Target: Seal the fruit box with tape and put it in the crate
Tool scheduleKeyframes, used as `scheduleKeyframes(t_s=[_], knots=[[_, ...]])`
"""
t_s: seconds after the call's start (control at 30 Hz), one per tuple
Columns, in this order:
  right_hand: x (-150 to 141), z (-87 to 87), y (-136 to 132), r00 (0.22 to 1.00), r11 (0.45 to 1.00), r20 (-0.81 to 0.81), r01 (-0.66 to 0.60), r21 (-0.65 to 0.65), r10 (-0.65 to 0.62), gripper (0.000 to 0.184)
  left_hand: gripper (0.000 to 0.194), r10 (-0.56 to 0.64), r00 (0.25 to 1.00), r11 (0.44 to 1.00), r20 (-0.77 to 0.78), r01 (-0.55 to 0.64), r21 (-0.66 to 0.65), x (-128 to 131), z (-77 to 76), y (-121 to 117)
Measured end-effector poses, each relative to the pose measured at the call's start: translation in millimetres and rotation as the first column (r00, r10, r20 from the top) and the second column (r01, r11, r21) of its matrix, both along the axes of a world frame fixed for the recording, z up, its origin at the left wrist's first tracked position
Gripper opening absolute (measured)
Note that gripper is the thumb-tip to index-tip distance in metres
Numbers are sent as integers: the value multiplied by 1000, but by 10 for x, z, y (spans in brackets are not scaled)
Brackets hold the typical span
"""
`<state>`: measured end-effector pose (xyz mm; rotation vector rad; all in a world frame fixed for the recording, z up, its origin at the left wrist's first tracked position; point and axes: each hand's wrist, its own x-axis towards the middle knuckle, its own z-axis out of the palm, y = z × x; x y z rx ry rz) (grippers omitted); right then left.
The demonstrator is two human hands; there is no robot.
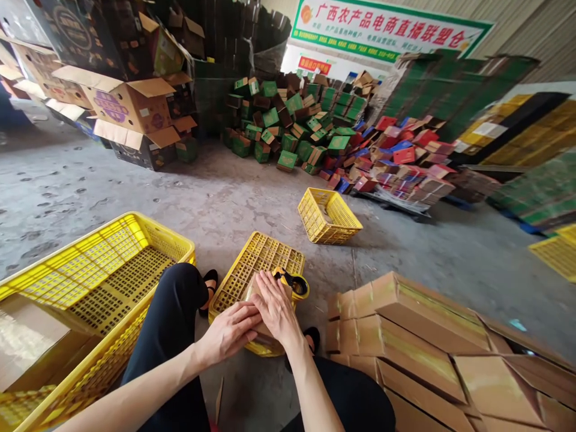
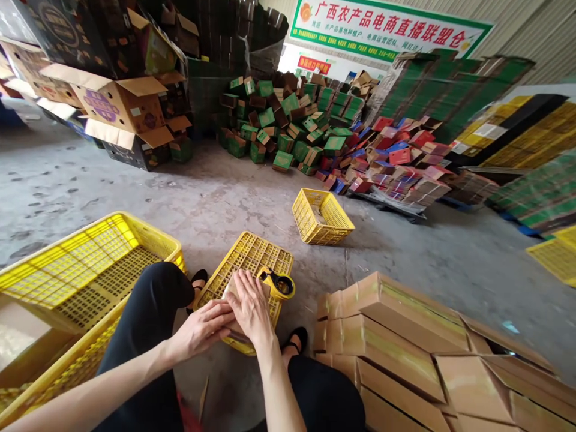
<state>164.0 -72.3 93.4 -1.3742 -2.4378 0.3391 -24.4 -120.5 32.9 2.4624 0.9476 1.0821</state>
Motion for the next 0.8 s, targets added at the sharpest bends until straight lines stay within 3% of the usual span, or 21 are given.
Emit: scheduleKeyframes(t_s=[0.2,0.37,0.53,0.67,0.8], knots=[[190,-107,-344,1000,1000,2,1,28,-1,63,42,25,998,999,-55,-27,-19,4,-15,-6],[394,-147,-700,998,995,-8,60,80,-60,65,47,44,989,998,-138,-51,-48,33,84,8],[478,-213,-959,996,986,18,86,142,-89,66,58,-17,984,999,-177,11,-35,45,123,63],[516,-229,-1077,996,978,-16,91,186,-89,55,53,-34,986,999,-166,34,-4,-5,74,66],[517,-199,-1044,979,959,-122,184,217,-160,43,43,-42,991,999,-129,46,28,29,35,21]])
